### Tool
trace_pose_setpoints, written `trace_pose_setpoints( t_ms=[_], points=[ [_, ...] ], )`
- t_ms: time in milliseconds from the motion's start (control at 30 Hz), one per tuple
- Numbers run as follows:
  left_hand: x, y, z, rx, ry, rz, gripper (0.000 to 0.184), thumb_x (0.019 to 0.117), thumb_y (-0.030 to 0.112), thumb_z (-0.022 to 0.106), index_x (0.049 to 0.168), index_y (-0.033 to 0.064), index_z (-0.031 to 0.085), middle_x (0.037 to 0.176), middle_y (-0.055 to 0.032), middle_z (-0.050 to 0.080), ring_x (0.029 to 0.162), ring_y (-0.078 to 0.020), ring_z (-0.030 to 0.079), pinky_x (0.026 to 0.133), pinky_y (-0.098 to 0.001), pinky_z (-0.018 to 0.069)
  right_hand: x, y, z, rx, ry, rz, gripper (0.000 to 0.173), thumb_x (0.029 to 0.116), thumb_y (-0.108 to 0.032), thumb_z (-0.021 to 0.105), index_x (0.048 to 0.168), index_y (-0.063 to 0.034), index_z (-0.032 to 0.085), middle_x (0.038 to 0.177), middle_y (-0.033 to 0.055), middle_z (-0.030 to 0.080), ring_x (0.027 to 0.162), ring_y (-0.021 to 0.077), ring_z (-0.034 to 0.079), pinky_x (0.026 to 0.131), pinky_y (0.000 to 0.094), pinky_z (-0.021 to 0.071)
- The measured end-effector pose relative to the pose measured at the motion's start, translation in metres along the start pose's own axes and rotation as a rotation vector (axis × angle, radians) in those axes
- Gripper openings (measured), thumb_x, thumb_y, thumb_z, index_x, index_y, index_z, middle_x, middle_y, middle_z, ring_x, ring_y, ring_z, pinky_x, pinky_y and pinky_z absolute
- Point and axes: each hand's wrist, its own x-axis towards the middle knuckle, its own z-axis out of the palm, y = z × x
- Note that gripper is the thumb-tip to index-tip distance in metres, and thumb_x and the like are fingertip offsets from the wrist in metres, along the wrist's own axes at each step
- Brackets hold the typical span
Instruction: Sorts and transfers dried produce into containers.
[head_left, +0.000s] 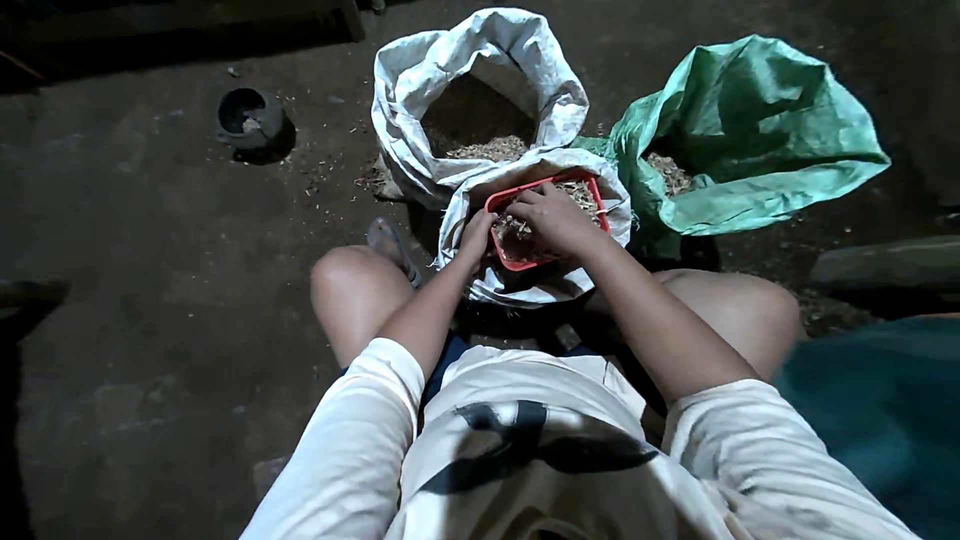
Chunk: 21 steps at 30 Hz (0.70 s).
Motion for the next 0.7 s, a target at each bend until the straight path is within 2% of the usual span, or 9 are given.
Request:
trace_pose_setpoints(
  t_ms=[133, 233, 333, 467, 567, 600, 700],
  points=[
    [0.002, -0.001, 0.0, 0.019, 0.015, 0.006, 0.047, 0.1076, 0.036, 0.039, 0.146, 0.0099, 0.049, 0.131, -0.0203, 0.057, 0.109, -0.0295, 0.06, 0.086, -0.0493, 0.0526, -0.004, 0.002, -0.011, -0.022, -0.016, 0.026, 0.041, 0.0934, 0.007, 0.063, 0.128, -0.0141, 0.071, 0.132, 0.0156, 0.067, 0.126, 0.0458, 0.058, 0.098, 0.0632, 0.0509],
    [0.002, 0.0, 0.0, 0.016, 0.02, 0.011, 0.049, 0.1078, 0.035, 0.04, 0.148, 0.0079, 0.048, 0.137, -0.0217, 0.056, 0.118, -0.0318, 0.058, 0.093, -0.0525, 0.0503, -0.009, 0.001, -0.02, 0.001, 0.014, 0.053, 0.042, 0.0921, 0.008, 0.065, 0.129, -0.0109, 0.071, 0.132, 0.0202, 0.066, 0.125, 0.0482, 0.058, 0.099, 0.0656, 0.0494],
    [0.001, 0.0, 0.0, 0.022, 0.018, 0.022, 0.048, 0.1072, 0.034, 0.041, 0.146, 0.0079, 0.049, 0.136, -0.0207, 0.056, 0.118, -0.0304, 0.058, 0.094, -0.0516, 0.0504, -0.013, -0.006, -0.023, 0.002, 0.056, 0.039, 0.039, 0.0912, 0.006, 0.067, 0.128, -0.0074, 0.07, 0.13, 0.0221, 0.066, 0.123, 0.0483, 0.059, 0.097, 0.0663, 0.0479],
    [0.001, 0.001, 0.0, 0.031, 0.004, 0.047, 0.047, 0.1077, 0.033, 0.04, 0.146, 0.007, 0.049, 0.137, -0.0196, 0.056, 0.12, -0.0287, 0.057, 0.097, -0.0504, 0.0494, -0.003, -0.02, 0.008, 0.019, -0.022, -0.029, 0.037, 0.092, 0.001, 0.069, 0.128, -0.0037, 0.068, 0.136, 0.0192, 0.064, 0.131, 0.0431, 0.056, 0.105, 0.0671, 0.0442],
    [0.001, 0.002, 0.001, 0.03, 0.0, 0.047, 0.047, 0.1077, 0.032, 0.04, 0.146, 0.0061, 0.049, 0.133, -0.0199, 0.058, 0.116, -0.0281, 0.059, 0.094, -0.0488, 0.051, 0.013, -0.025, 0.041, -0.015, -0.111, -0.004, 0.029, 0.0948, 0.001, 0.064, 0.124, 0.0022, 0.068, 0.148, 0.0186, 0.056, 0.145, 0.0434, 0.043, 0.111, 0.0718, 0.0342],
    [0.0, 0.002, 0.002, 0.031, 0.005, 0.044, 0.047, 0.1076, 0.032, 0.041, 0.146, 0.0066, 0.049, 0.133, -0.0198, 0.059, 0.115, -0.0283, 0.06, 0.093, -0.0489, 0.0512, 0.017, -0.027, 0.049, -0.039, -0.128, 0.024, 0.026, 0.0976, 0.001, 0.06, 0.122, 0.0041, 0.069, 0.15, 0.0193, 0.054, 0.146, 0.0439, 0.041, 0.113, 0.0735, 0.031],
    [0.001, -0.003, -0.001, 0.074, -0.007, 0.081, 0.047, 0.1085, 0.031, 0.043, 0.148, 0.0072, 0.049, 0.137, -0.0198, 0.058, 0.119, -0.0286, 0.06, 0.097, -0.0502, 0.0512, 0.024, -0.037, 0.064, -0.155, -0.125, 0.098, 0.024, 0.098, 0.006, 0.055, 0.116, 0.008, 0.07, 0.144, 0.0218, 0.056, 0.14, 0.0444, 0.045, 0.107, 0.0741, 0.0339]
  ],
)
